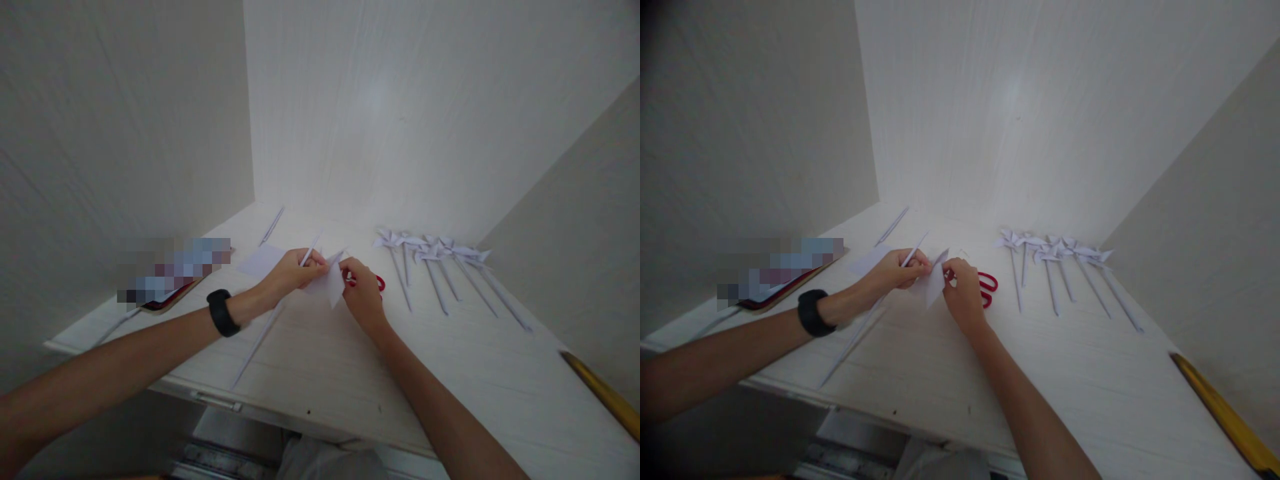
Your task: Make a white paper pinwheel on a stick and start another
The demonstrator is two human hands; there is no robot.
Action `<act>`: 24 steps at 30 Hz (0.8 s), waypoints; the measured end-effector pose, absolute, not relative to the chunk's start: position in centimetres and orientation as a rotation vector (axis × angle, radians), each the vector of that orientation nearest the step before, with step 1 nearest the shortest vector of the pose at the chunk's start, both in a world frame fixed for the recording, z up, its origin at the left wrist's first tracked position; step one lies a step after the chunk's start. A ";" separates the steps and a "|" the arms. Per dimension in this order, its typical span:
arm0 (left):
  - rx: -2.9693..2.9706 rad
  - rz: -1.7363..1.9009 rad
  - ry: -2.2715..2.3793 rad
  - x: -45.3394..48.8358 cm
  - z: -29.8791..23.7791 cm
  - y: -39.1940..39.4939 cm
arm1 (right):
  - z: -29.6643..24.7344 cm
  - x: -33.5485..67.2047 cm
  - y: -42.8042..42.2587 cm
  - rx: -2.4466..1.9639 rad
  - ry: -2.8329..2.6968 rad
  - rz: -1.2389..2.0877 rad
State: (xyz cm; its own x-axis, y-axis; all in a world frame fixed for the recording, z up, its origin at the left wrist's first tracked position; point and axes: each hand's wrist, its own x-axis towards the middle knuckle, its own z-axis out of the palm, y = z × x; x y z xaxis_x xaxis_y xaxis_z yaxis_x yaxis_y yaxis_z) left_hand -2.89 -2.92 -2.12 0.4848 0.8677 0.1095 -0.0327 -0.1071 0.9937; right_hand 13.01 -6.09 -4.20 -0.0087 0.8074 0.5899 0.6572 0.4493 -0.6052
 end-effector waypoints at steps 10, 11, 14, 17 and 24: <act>1.471 0.926 0.714 -3.2 -1.9 -3.0 | -4.3 13.6 -5.9 -1.219 -1.552 0.463; 1.478 0.925 0.735 -3.2 -1.8 -3.1 | -4.3 13.6 -5.9 -1.216 -1.550 0.470; 1.508 0.931 0.790 -3.1 -1.5 -3.2 | -4.2 13.5 -6.0 -1.210 -1.540 0.492; 1.533 0.927 0.824 -3.1 -1.2 -3.2 | -4.1 13.4 -6.2 -1.218 -1.539 0.468; 1.529 0.902 0.827 -3.0 -1.5 -3.1 | -4.1 13.0 -6.5 -1.254 -1.552 0.382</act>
State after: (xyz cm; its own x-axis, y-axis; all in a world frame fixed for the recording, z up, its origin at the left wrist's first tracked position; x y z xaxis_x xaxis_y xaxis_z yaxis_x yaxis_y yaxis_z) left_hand -3.03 -3.12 -1.49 0.4619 0.8808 0.1043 0.0283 -0.1322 0.9908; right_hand 13.03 -6.51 -4.08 0.1054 0.8496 0.5168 0.5130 0.3988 -0.7601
